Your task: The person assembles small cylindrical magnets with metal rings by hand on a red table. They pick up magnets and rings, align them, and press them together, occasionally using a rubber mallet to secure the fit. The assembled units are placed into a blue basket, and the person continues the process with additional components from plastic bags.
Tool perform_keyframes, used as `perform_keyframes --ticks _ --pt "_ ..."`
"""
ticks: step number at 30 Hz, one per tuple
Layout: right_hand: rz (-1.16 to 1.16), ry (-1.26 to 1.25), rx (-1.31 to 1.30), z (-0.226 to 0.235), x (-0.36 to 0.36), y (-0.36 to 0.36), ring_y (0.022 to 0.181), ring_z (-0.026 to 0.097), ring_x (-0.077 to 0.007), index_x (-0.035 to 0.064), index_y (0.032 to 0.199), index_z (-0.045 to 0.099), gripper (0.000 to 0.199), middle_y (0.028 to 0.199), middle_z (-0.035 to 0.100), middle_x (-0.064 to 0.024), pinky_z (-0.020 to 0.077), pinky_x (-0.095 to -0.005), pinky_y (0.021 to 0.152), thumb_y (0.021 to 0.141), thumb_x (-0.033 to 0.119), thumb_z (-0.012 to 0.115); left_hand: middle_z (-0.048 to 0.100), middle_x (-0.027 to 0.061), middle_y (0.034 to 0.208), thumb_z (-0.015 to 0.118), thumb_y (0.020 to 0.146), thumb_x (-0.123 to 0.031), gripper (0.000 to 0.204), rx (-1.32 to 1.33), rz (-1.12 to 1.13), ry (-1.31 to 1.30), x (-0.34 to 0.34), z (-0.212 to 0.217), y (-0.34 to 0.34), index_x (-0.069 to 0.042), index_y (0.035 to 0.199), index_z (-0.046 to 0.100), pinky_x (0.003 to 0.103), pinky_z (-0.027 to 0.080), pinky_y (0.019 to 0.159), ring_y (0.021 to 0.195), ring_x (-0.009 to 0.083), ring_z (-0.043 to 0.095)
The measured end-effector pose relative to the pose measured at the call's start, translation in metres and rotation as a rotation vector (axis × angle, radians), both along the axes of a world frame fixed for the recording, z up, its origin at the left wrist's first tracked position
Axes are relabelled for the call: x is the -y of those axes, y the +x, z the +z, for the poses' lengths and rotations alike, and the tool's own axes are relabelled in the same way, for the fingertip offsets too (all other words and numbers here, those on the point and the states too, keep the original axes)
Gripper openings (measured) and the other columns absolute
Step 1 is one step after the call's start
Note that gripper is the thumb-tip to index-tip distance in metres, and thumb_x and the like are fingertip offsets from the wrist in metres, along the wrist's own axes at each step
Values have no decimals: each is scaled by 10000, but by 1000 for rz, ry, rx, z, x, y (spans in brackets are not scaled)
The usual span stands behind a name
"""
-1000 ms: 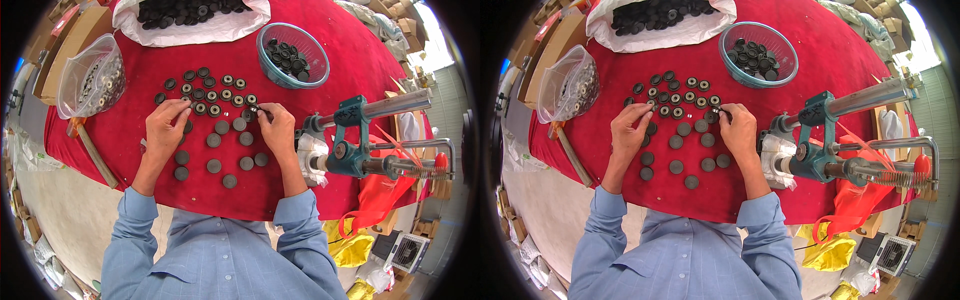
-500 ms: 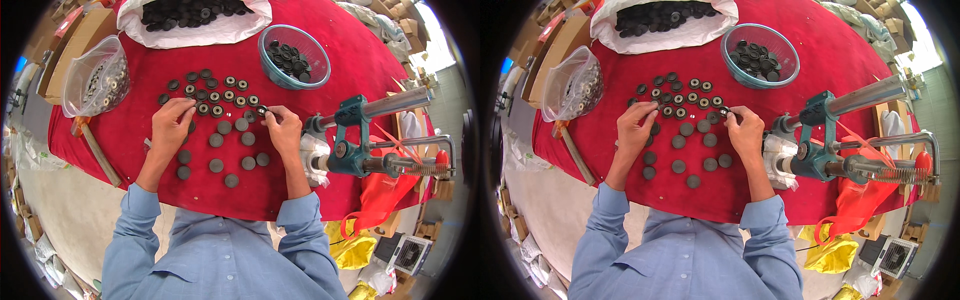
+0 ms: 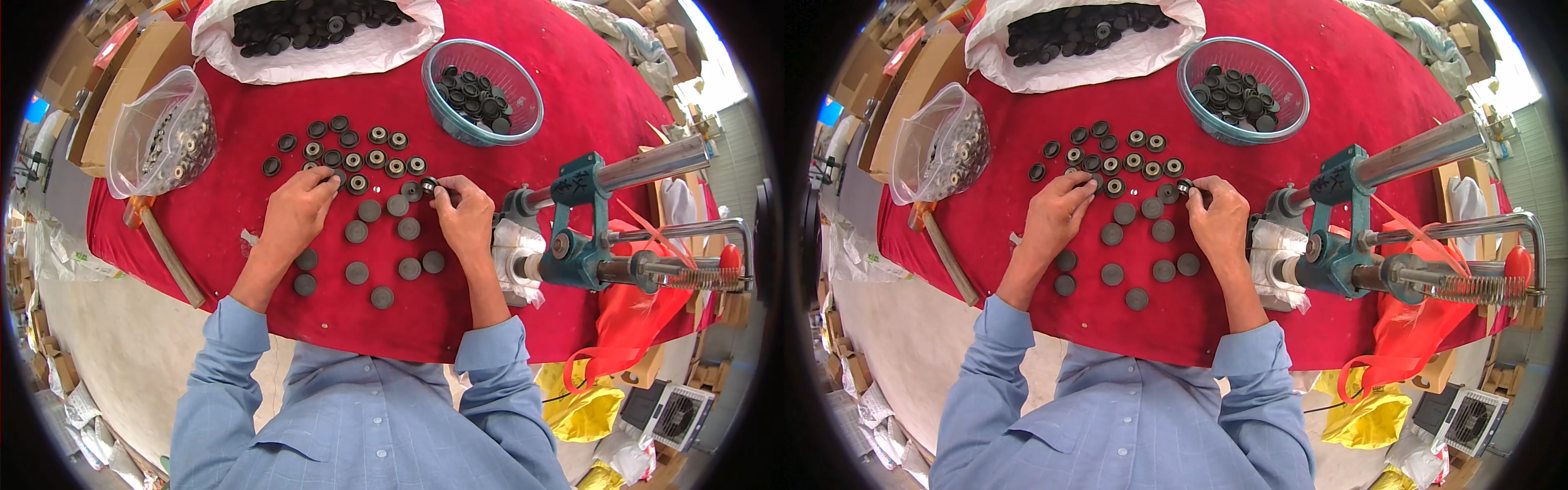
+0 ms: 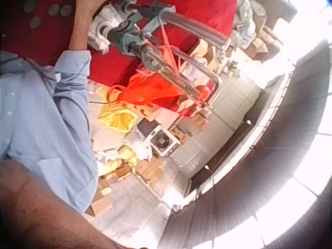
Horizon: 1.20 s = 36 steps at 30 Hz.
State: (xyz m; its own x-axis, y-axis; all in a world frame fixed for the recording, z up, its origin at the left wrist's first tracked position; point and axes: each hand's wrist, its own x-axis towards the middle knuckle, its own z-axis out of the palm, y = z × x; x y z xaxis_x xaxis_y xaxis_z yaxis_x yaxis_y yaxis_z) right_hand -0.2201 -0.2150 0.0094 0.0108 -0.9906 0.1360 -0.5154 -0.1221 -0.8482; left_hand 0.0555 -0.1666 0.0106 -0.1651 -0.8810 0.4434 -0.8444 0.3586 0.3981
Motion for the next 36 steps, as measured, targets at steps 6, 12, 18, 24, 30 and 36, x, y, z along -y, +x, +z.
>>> perform_keyframes --ticks 6,12,18,24,30,36 --pt "-16 -45 -95 -11 3 -7 784 796 -194 -73 1050 758 189 882 797 -146 604 -323 736 955 74 687 714 132 1251 747 905 -57 321 173 -42 -24 -12 3 -7 -21 1224 747 443 577 941 1117 334 697" --pt "36 227 403 27 -18 7 805 789 -167 -83 1069 751 203 933 804 -142 613 -299 738 962 78 690 707 123 1243 765 910 -78 337 76 7 -74 -17 11 -4 -12 1239 732 432 562 963 1155 308 676" --pt "108 154 545 46 -58 31 822 783 -165 -67 1066 743 152 957 794 -134 617 -291 735 963 34 696 761 98 1117 732 1017 -55 326 -966 -50 523 -50 49 -57 48 1319 662 285 596 928 1020 134 728" --pt "271 -214 296 50 -92 43 778 754 -210 -22 1168 692 309 955 705 -123 610 -330 688 868 -41 764 720 7 1002 684 1074 -191 279 -1221 -32 567 -72 46 -70 -3 1280 687 235 525 738 876 56 638" --pt "441 -331 117 51 -96 33 742 722 -225 -3 1294 626 489 975 672 -114 587 -340 613 833 -16 787 690 9 963 587 1121 -188 275 -1166 -84 574 -89 43 -69 6 1294 674 236 495 712 825 55 593" --pt "432 -389 -52 37 -103 32 699 698 -228 20 1299 624 500 928 641 -106 561 -353 565 830 35 796 616 -13 885 458 1160 -197 297 -937 -16 452 -94 34 -81 3 1223 669 252 460 668 753 64 529"
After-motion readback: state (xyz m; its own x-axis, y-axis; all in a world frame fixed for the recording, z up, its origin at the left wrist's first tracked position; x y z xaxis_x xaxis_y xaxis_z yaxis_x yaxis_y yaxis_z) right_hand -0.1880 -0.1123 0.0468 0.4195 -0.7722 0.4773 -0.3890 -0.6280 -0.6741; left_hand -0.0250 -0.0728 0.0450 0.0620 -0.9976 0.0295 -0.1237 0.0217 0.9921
